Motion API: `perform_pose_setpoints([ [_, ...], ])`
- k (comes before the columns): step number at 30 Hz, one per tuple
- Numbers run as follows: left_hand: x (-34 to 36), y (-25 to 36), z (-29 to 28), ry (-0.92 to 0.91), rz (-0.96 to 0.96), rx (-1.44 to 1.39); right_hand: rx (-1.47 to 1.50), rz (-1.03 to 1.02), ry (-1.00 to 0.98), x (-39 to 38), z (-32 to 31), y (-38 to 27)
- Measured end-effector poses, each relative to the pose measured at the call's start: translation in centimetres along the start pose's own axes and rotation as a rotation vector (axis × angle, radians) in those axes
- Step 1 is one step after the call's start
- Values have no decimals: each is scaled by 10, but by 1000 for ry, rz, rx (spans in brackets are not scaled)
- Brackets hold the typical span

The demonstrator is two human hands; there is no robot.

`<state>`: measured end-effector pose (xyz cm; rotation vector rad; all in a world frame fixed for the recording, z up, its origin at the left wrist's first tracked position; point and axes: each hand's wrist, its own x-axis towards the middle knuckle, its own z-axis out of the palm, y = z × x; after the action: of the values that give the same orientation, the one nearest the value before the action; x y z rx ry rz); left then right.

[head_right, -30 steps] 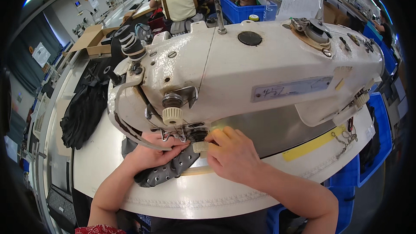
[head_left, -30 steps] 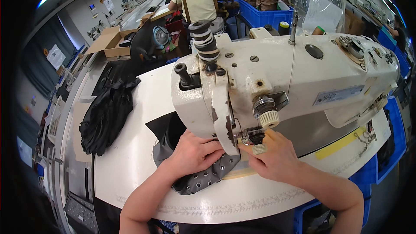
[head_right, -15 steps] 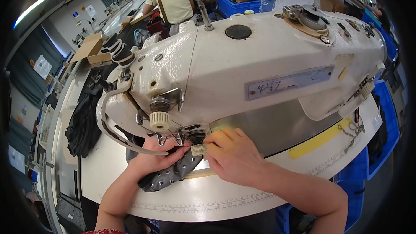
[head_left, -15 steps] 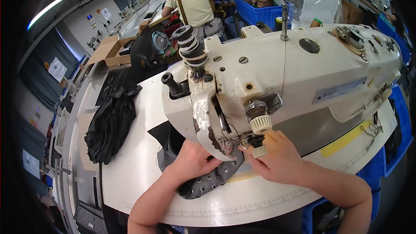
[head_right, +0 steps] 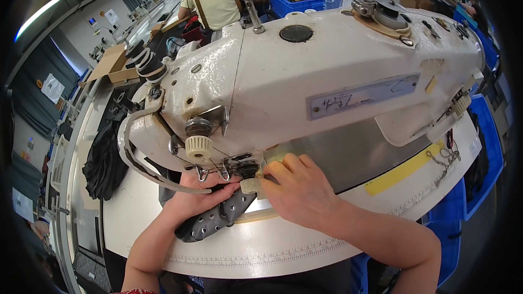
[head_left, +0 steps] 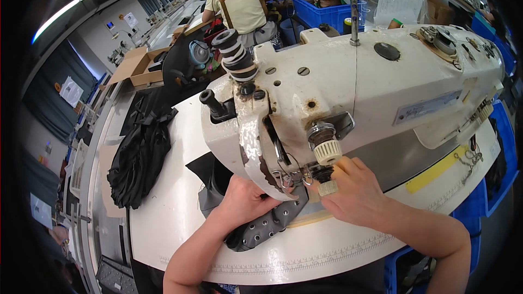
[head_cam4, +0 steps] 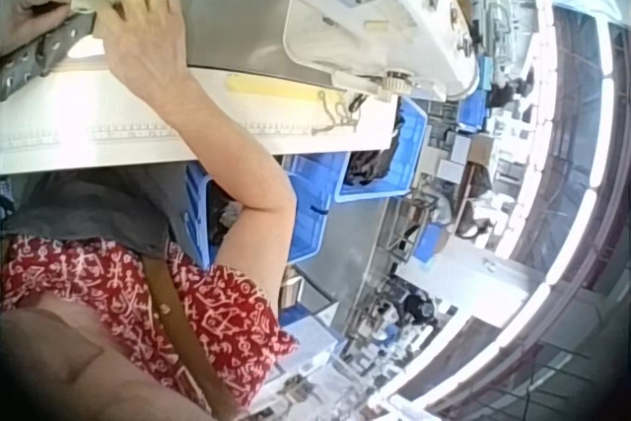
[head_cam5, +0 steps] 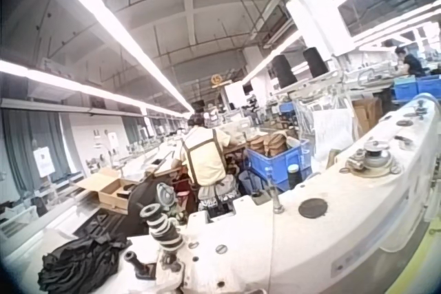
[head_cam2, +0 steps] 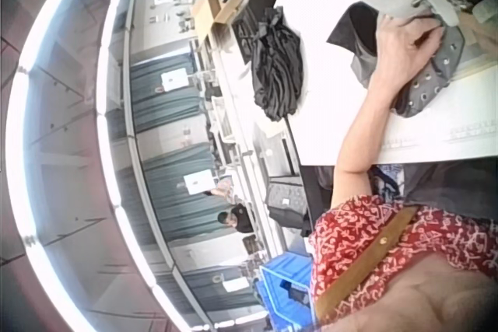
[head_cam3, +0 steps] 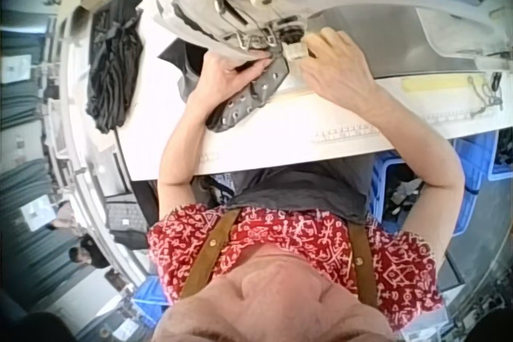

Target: The person aligns fabric components of a shoe upper and sews them together using a sewing machine. The person then positions a fabric lining piece onto the shoe upper and stitches it along the edge with the sewing machine.

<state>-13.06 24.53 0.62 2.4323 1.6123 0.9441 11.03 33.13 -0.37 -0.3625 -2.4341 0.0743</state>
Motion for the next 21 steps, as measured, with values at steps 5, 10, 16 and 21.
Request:
perform_pose_setpoints([
  [5, -3, -4, 4, 50, 42, 13, 68, 44, -21, -2, 1, 0],
  [10, 1, -1, 3, 69, 50, 54, 84, 39, -16, -4, 3, 1],
  [16, 0, -3, 0, 18, 50, 25, 161, 58, -50, -2, 2, 1],
  [21, 2, 1, -3, -19, 25, -50, 168, 46, -122, 0, 2, -2],
])
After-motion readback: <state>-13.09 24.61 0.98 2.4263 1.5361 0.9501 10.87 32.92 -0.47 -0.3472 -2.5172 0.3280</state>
